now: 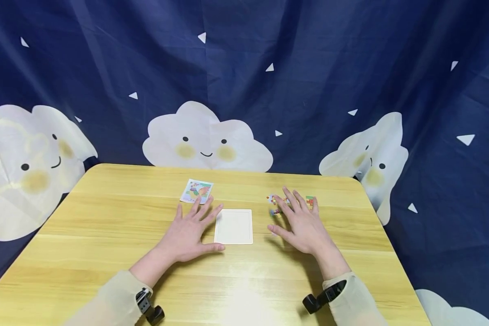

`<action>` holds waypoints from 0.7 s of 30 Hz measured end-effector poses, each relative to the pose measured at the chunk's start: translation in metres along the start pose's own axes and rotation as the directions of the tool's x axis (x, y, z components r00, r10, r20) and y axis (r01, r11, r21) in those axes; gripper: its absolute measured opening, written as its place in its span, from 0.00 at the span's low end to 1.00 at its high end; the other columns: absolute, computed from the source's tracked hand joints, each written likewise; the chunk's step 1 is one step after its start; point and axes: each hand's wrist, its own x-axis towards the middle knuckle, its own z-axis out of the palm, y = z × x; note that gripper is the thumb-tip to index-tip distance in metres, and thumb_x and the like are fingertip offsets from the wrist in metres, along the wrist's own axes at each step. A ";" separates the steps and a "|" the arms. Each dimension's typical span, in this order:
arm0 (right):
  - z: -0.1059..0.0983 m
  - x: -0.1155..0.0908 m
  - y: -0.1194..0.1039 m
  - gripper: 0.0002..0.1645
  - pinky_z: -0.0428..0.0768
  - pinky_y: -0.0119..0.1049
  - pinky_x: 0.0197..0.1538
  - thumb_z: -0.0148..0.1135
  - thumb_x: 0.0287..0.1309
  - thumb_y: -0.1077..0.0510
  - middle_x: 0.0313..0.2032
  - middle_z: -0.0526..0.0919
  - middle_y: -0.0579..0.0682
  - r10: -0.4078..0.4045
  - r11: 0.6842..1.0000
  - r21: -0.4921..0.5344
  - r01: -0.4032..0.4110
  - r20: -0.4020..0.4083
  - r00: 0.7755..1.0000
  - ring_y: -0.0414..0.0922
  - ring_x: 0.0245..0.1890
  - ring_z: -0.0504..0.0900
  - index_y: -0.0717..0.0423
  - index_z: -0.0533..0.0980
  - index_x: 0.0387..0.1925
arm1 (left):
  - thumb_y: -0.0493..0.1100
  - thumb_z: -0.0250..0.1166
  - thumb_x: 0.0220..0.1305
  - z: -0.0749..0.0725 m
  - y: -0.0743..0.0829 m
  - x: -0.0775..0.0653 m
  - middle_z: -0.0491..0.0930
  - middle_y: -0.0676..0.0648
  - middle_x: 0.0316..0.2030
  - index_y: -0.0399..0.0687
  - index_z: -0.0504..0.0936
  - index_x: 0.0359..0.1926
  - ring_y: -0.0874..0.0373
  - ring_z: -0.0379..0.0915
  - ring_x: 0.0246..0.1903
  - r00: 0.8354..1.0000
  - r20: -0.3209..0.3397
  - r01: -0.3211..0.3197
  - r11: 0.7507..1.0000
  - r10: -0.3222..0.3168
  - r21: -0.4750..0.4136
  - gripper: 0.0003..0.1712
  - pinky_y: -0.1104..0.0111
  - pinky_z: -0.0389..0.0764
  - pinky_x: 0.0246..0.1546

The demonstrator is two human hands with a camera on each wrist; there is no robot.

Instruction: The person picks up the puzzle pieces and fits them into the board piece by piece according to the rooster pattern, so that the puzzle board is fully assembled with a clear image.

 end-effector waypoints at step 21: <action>0.010 0.008 0.009 0.43 0.53 0.74 0.70 0.57 0.74 0.32 0.80 0.59 0.57 -0.043 0.998 0.049 0.043 -0.002 0.999 0.59 0.78 0.59 0.53 0.69 0.77 | 0.85 0.49 0.65 0.008 0.002 0.006 0.47 0.49 0.84 0.56 0.51 0.86 0.42 0.43 0.81 0.988 0.150 0.040 0.996 -0.027 -0.082 0.60 0.25 0.47 0.69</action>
